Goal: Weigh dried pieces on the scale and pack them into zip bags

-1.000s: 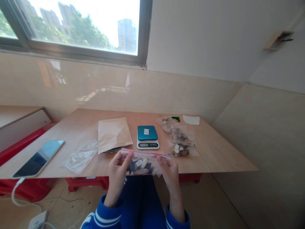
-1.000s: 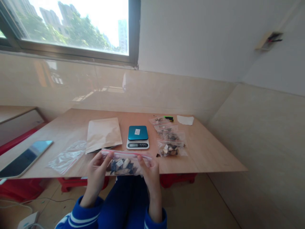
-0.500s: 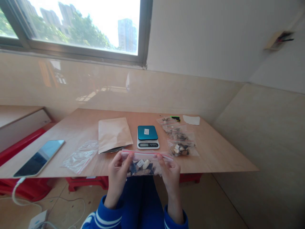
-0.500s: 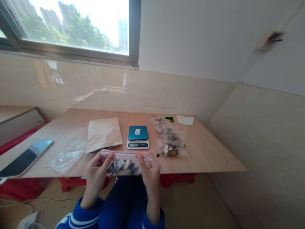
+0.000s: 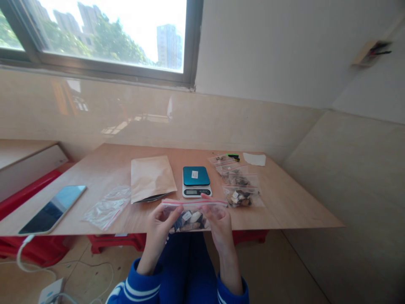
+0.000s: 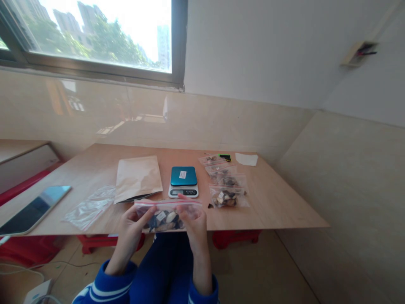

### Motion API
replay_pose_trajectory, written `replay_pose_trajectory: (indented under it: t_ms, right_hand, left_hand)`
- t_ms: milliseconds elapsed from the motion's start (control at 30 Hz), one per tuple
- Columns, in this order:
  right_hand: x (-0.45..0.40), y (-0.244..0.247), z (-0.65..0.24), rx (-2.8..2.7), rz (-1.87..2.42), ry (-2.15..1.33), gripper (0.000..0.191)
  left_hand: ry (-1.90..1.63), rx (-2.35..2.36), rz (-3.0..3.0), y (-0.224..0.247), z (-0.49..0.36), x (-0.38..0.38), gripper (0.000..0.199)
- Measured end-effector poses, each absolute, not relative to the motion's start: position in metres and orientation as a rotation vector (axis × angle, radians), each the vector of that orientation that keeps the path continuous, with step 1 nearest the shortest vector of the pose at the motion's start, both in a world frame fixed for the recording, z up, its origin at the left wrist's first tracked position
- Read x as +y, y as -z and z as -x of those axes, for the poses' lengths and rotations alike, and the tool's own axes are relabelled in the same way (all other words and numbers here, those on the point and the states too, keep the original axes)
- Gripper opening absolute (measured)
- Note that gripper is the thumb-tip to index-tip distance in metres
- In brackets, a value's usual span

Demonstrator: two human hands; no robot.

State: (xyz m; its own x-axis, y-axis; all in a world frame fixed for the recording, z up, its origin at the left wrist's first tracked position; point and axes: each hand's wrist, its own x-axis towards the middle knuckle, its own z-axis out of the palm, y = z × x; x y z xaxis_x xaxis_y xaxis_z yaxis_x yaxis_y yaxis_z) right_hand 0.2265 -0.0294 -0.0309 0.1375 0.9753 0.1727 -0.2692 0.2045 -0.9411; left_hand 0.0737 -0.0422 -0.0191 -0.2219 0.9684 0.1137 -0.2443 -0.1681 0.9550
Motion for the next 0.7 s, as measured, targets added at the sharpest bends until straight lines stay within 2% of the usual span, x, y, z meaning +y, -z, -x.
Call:
replay_pose_trajectory:
  t_ms: [500, 700]
  right_hand:
    - [-0.03, 0.0318, -0.2208, -1.033, 0.907, -0.924, 0.011]
    - [-0.032, 0.0306, -0.2238, -1.011, 0.819, -1.072, 0.015]
  left_hand:
    - [-1.636, 1.095, -1.043, 0.0198, -0.0763, -0.0455, 0.019]
    - [-1.53, 0.992, -1.013, 0.0141, -0.0769, -0.0458, 0.029]
